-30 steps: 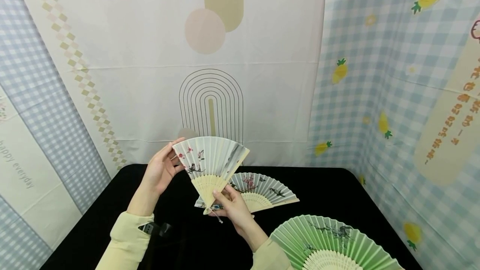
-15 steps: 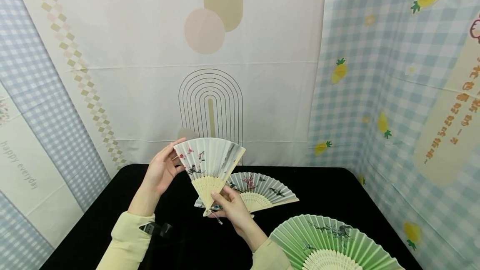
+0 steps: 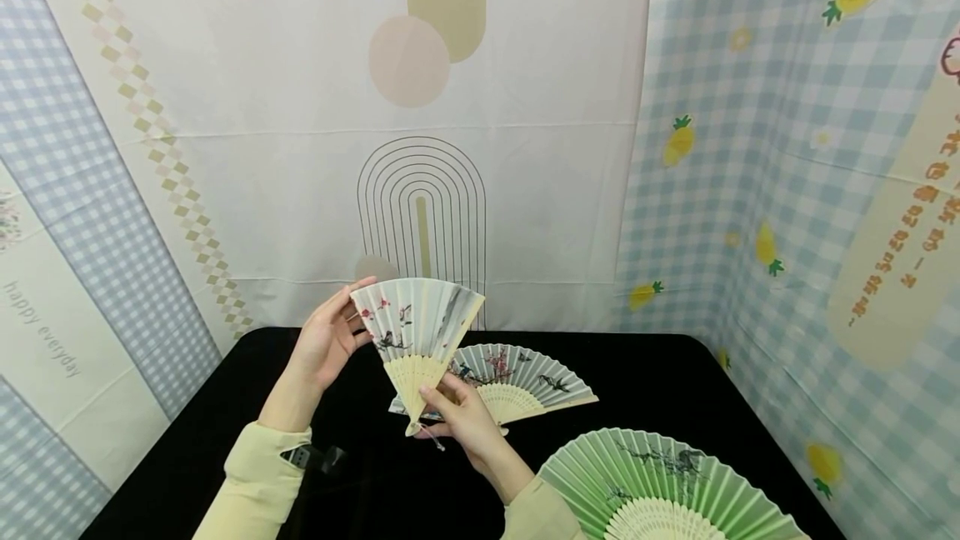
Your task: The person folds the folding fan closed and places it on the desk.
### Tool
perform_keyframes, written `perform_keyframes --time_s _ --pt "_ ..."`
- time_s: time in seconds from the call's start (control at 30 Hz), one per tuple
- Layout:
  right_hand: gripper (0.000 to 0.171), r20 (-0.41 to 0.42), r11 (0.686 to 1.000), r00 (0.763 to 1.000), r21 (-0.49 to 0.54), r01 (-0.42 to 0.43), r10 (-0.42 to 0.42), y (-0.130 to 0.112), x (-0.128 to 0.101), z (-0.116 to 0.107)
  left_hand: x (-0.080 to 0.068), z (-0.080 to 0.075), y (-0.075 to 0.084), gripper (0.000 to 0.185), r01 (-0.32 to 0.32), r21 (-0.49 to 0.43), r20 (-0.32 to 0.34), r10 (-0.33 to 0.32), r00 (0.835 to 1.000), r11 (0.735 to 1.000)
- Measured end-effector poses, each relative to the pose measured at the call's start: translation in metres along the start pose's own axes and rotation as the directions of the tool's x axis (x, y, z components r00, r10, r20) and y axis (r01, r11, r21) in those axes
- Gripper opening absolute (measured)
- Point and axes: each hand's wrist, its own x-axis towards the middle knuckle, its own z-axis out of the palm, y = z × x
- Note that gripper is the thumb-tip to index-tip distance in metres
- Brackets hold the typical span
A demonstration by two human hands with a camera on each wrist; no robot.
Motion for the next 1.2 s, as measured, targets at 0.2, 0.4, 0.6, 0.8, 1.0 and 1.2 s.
perform_keyframes --time_s 0.2,0.4,0.6,0.8,1.0,1.2 --pt "0.047 0.012 1.0 1.0 -0.006 -0.001 0.001 0.0007 0.0002 0.0011 -0.0007 -0.0005 -0.0003 0.05 0.006 0.01 0.0 -0.006 1.0 1.0" --pt "0.047 0.012 1.0 1.0 -0.027 0.004 -0.004 0.0005 0.0002 0.0031 -0.0004 -0.0003 -0.0006 0.051 0.009 0.014 0.008 -0.009 1.0 1.0" --pt "0.047 0.028 0.999 1.0 -0.04 -0.002 0.003 0.0008 0.0 0.0043 -0.0008 -0.0002 -0.0011 0.052 0.019 0.022 0.0 -0.019 1.0 1.0" --pt "0.048 0.036 0.999 0.999 -0.051 -0.006 0.008 0.0011 -0.0011 0.0042 -0.0011 -0.0006 -0.002 0.052 0.015 0.024 0.008 -0.015 1.0 1.0" --pt "0.047 0.033 0.999 0.999 -0.052 -0.001 0.003 0.0018 -0.0017 0.0053 -0.0017 -0.0002 -0.0024 0.048 0.012 0.018 0.008 -0.012 1.0 1.0" --pt "0.045 0.032 0.999 0.999 -0.048 -0.006 0.007 0.0021 -0.0025 0.0061 -0.0018 0.0011 -0.0024 0.047 0.009 0.018 0.01 -0.009 1.0 1.0"
